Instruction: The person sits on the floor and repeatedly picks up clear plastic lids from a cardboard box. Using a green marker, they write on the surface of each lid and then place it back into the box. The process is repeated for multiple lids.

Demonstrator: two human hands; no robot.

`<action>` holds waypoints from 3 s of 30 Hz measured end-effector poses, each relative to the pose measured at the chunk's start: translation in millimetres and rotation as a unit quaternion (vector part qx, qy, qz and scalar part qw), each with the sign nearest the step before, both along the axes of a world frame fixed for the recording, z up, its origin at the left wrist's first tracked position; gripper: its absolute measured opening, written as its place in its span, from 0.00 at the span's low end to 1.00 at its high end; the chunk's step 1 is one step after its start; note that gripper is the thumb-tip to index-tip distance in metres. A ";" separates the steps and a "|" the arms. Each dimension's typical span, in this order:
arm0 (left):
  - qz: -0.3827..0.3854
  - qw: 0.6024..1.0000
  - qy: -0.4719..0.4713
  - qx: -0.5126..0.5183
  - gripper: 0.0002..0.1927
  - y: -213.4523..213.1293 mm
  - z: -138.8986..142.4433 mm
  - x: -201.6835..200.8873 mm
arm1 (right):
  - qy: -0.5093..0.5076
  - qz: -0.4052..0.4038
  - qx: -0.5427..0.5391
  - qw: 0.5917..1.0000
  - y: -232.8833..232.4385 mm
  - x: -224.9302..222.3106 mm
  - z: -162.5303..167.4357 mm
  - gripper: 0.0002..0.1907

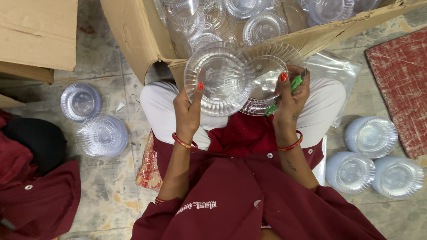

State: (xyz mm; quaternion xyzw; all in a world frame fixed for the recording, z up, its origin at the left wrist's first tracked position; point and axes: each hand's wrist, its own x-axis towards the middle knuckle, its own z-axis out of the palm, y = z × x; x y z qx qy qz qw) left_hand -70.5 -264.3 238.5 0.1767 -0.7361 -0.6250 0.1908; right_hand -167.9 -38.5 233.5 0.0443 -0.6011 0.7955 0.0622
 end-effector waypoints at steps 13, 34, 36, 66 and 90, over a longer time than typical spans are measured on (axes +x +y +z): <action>-0.062 0.983 0.058 -0.160 0.30 35.8 8.0 -5.1 | 0.093 -0.005 0.192 0.977 -20.9 5.9 -10.7 0.27; -0.123 0.942 0.112 -0.291 0.43 98.6 64.0 -9.6 | -0.070 0.169 -0.206 0.961 -0.8 -17.6 -138.1 0.33; -0.140 0.934 0.166 -0.285 0.46 105.6 65.0 -7.9 | -0.086 0.224 -0.274 0.931 -0.1 -9.4 -132.5 0.31; -0.168 0.975 0.114 -0.094 0.29 111.9 37.7 2.9 | 0.050 0.204 -0.281 0.937 10.3 -26.4 -72.1 0.28; -0.156 0.982 0.105 -0.003 0.21 92.0 15.7 -3.0 | 0.045 0.213 -0.241 0.946 23.6 -24.5 -47.7 0.20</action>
